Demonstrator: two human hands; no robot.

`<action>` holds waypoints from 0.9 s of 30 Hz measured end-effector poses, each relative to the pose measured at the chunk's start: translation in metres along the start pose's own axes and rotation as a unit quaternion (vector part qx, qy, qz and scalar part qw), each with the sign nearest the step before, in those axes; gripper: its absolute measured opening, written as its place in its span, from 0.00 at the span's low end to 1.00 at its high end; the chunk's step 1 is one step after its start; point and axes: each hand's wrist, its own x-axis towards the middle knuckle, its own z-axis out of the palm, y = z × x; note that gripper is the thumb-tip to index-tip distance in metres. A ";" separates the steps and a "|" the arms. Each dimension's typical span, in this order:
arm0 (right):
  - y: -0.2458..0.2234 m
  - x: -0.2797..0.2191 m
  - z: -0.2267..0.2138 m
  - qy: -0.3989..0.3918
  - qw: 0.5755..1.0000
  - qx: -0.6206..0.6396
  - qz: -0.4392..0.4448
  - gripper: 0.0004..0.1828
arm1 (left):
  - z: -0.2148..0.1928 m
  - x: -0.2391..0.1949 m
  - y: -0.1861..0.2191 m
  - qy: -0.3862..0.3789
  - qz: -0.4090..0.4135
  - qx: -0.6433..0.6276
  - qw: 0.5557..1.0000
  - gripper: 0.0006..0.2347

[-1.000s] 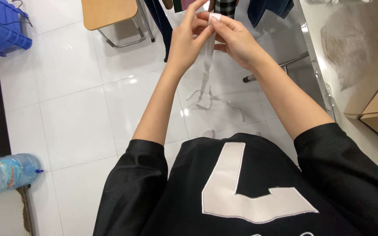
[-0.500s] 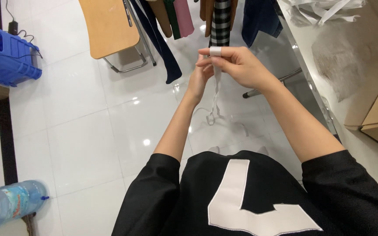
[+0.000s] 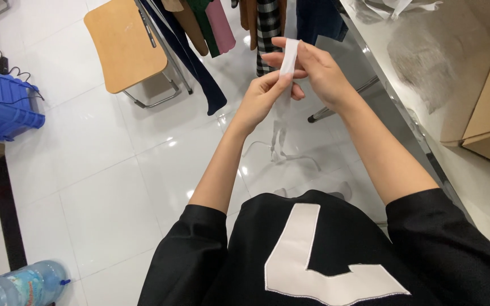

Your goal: The person hangs a pair of dark blue pants on a hanger and places it on a clothing rack. They then fold a clear plastic bag and place it into a cardboard box. Finally, they tie a white ribbon around the box and open another box to reveal packaged items.

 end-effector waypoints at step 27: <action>0.052 -0.042 0.017 -0.207 0.957 -0.029 0.202 0.17 | -0.064 0.038 -0.014 0.179 0.059 -0.076 0.979 0.22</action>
